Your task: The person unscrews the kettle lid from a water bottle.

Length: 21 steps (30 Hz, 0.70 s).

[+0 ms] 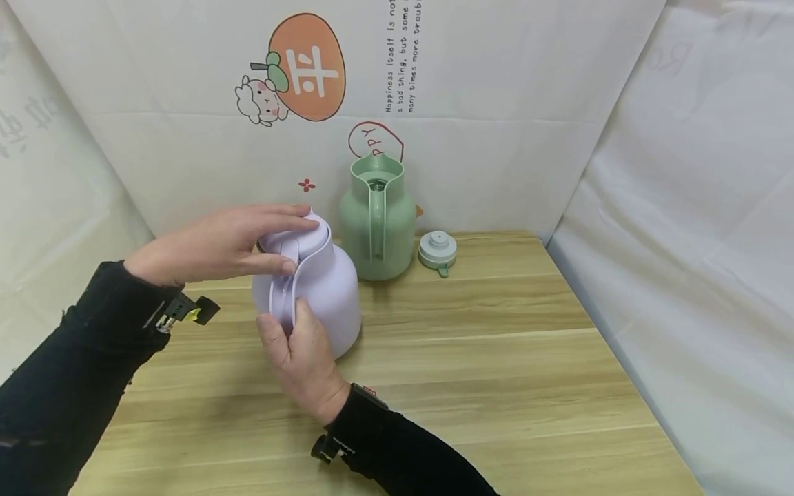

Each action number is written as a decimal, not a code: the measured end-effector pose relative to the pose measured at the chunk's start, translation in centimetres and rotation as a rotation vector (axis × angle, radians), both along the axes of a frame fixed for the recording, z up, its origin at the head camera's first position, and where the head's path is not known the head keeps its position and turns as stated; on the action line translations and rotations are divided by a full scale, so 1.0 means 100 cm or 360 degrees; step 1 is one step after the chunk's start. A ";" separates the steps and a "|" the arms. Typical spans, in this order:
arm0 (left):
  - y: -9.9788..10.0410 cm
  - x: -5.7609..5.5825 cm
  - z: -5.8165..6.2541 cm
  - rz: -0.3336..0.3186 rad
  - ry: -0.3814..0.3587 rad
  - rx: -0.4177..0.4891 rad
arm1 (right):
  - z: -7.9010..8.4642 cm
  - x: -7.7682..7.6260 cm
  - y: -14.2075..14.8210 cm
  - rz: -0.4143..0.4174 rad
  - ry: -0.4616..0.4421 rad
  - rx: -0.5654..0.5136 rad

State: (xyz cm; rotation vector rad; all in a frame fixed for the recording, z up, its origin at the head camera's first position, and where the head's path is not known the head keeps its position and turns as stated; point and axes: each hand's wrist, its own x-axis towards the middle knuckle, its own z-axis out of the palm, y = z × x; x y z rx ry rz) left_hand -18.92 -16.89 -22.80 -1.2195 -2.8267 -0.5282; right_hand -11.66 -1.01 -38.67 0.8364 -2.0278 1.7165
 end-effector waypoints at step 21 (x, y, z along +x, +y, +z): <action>0.005 0.008 -0.011 0.0054 0.0234 0.0032 | 0.001 0.003 0.000 0.0001 -0.0066 -0.0044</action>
